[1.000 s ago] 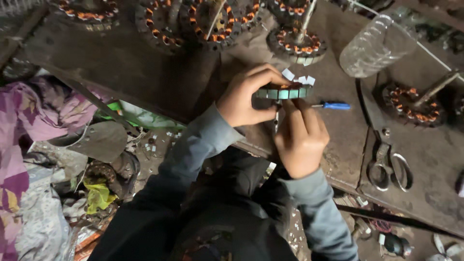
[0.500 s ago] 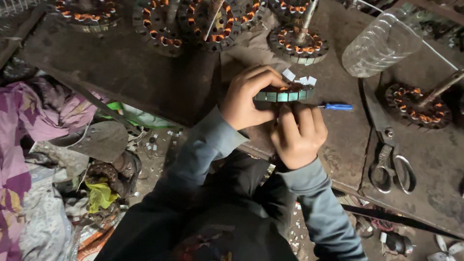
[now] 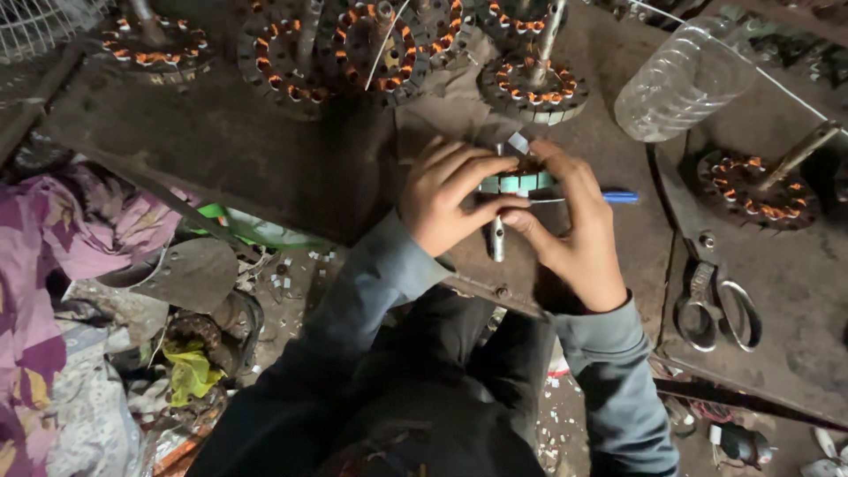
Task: The person sits on the floor and uses a screwdriver to insert and tighten small white pieces into a circular green component with copper windings. They repeatedly rotate the component to access different slots and secure the pieces.
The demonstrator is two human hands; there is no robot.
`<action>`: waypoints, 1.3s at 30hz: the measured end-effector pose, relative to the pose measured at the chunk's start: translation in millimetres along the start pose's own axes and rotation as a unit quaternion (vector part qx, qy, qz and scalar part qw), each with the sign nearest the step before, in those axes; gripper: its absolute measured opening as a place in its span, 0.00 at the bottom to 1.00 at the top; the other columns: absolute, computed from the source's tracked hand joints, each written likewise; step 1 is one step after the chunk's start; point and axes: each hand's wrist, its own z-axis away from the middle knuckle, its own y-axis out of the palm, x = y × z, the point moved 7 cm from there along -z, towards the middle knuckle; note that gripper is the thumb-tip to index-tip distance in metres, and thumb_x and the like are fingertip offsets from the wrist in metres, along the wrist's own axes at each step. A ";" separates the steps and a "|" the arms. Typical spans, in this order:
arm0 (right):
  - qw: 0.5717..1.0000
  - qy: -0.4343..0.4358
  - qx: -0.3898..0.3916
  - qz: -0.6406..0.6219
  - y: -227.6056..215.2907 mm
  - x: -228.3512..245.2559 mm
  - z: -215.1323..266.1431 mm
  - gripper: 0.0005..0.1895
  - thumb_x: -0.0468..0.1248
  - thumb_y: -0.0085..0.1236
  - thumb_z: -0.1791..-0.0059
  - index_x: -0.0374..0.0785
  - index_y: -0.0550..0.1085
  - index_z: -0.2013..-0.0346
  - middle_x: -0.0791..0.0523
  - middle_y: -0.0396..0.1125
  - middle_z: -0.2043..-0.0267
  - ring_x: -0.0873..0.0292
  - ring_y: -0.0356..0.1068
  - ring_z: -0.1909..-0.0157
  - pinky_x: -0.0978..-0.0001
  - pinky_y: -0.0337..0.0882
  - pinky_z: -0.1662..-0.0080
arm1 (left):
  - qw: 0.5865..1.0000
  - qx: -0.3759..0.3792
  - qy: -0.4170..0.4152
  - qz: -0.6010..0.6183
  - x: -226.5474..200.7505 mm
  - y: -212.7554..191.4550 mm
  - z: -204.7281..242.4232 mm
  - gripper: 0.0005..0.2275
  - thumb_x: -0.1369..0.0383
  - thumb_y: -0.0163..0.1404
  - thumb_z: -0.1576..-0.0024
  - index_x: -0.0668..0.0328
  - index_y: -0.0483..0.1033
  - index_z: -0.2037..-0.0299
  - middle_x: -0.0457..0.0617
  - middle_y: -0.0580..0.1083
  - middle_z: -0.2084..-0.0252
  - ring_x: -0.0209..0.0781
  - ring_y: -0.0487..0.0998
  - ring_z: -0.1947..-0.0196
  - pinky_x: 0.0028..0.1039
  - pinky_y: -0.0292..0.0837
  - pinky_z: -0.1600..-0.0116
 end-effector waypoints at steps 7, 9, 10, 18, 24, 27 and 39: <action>0.999 0.038 0.009 -0.009 0.6 -20.2 3.6 0.29 0.41 0.71 0.54 0.30 0.72 0.44 0.47 0.71 0.41 0.47 0.74 0.41 0.61 0.71 0.40 | 0.999 -0.005 -0.035 0.041 1.9 4.3 10.0 0.18 0.70 0.65 0.47 0.58 0.77 0.47 0.49 0.78 0.50 0.50 0.80 0.49 0.38 0.75 0.40; 0.999 0.034 -0.002 0.000 2.1 -17.5 4.2 0.27 0.40 0.72 0.54 0.30 0.72 0.46 0.48 0.72 0.43 0.47 0.74 0.42 0.61 0.71 0.41 | 0.998 -0.006 -0.037 0.041 2.2 3.4 10.3 0.18 0.70 0.65 0.47 0.59 0.77 0.48 0.50 0.78 0.50 0.50 0.80 0.49 0.38 0.75 0.41; 0.999 0.036 -0.009 0.001 2.8 -16.8 4.4 0.26 0.39 0.71 0.53 0.31 0.73 0.46 0.48 0.72 0.43 0.47 0.74 0.42 0.61 0.72 0.41 | 0.998 -0.003 -0.039 0.047 2.9 3.0 10.1 0.18 0.71 0.65 0.47 0.59 0.77 0.47 0.49 0.78 0.50 0.49 0.80 0.50 0.37 0.76 0.42; 0.999 0.040 -0.019 0.020 3.6 -8.0 0.7 0.24 0.37 0.71 0.53 0.31 0.73 0.46 0.48 0.73 0.45 0.48 0.74 0.44 0.61 0.72 0.42 | 0.997 -0.003 -0.057 0.055 3.4 -1.3 8.3 0.16 0.72 0.65 0.48 0.58 0.78 0.50 0.48 0.79 0.50 0.48 0.81 0.51 0.35 0.75 0.44; 0.998 0.063 -0.014 0.012 3.5 -7.7 0.1 0.27 0.35 0.69 0.53 0.30 0.73 0.42 0.47 0.71 0.45 0.46 0.73 0.44 0.60 0.71 0.43 | 0.996 -0.004 -0.072 0.052 -1.4 -5.5 9.2 0.17 0.72 0.65 0.48 0.59 0.77 0.50 0.49 0.79 0.48 0.49 0.80 0.49 0.36 0.72 0.42; 0.997 0.064 -0.020 0.028 5.6 -9.7 3.8 0.22 0.34 0.69 0.51 0.31 0.73 0.45 0.47 0.72 0.44 0.45 0.72 0.44 0.59 0.71 0.41 | 0.996 -0.012 -0.073 0.051 -3.6 -6.3 9.4 0.17 0.72 0.65 0.48 0.58 0.77 0.50 0.48 0.79 0.49 0.48 0.80 0.49 0.36 0.72 0.43; 0.995 0.070 0.016 0.062 -32.3 -8.6 -1.5 0.28 0.35 0.65 0.55 0.28 0.69 0.43 0.42 0.65 0.40 0.41 0.65 0.37 0.54 0.66 0.39 | 0.995 0.032 -0.069 0.068 4.7 -6.7 3.6 0.20 0.66 0.69 0.49 0.56 0.77 0.48 0.45 0.79 0.49 0.45 0.80 0.50 0.33 0.72 0.46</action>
